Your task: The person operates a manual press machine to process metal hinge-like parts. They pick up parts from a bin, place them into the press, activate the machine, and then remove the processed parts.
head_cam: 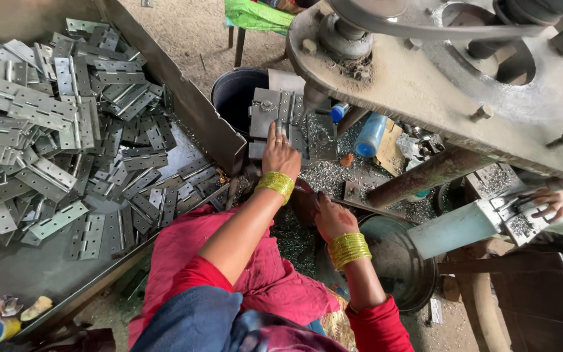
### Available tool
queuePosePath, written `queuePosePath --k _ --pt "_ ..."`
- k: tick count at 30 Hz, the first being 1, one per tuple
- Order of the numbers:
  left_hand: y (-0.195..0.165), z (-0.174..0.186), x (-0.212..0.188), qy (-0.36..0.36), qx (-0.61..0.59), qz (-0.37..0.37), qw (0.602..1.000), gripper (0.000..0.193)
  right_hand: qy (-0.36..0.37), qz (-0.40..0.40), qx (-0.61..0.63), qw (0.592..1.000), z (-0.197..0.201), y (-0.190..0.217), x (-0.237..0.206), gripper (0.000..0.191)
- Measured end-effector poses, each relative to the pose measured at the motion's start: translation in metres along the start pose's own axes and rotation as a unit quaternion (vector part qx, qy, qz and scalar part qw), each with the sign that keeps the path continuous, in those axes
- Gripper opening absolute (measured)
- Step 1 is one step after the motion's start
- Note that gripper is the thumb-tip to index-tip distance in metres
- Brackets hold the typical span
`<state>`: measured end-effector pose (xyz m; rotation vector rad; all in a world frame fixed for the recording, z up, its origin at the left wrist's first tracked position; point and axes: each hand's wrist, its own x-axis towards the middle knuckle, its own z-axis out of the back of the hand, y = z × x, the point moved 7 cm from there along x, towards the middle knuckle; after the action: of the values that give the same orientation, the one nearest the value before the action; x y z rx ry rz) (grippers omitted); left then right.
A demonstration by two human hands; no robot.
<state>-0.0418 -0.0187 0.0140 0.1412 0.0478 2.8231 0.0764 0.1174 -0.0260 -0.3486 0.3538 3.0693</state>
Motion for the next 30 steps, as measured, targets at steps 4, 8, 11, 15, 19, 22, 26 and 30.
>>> queuePosePath --k 4,8,11,15,19,22,26,30 --pt "0.0 -0.003 -0.005 -0.063 -0.01 0.005 0.998 0.064 -0.013 0.001 0.057 0.998 0.003 0.0 -0.004 0.058" --pt "-0.005 -0.024 0.001 0.033 0.019 -0.003 0.999 0.059 -0.014 0.002 0.066 0.998 -0.007 -0.008 -0.004 0.054" --pt "-0.007 -0.021 0.013 0.027 0.041 0.015 0.999 0.066 -0.037 -0.033 0.115 0.992 -0.029 -0.027 -0.005 0.053" --pt "-0.005 -0.018 0.011 0.031 0.002 0.012 0.999 0.063 -0.043 -0.125 0.188 0.973 -0.098 -0.045 -0.031 0.048" --pt "0.002 -0.009 0.0 0.004 -0.006 0.005 1.0 0.046 -0.068 -0.099 0.224 0.967 -0.116 -0.047 -0.024 0.046" --pt "0.0 -0.012 0.008 0.064 -0.018 -0.005 0.998 0.043 -0.059 -0.112 0.151 0.98 -0.087 -0.065 -0.007 0.045" --pt "-0.001 -0.008 0.028 0.041 -0.011 0.021 0.999 0.044 -0.076 -0.093 0.13 0.984 -0.067 -0.065 -0.006 0.05" --pt "0.005 -0.012 0.021 0.03 -0.045 0.036 0.998 0.041 -0.047 -0.164 0.167 0.971 -0.114 -0.052 -0.033 0.052"
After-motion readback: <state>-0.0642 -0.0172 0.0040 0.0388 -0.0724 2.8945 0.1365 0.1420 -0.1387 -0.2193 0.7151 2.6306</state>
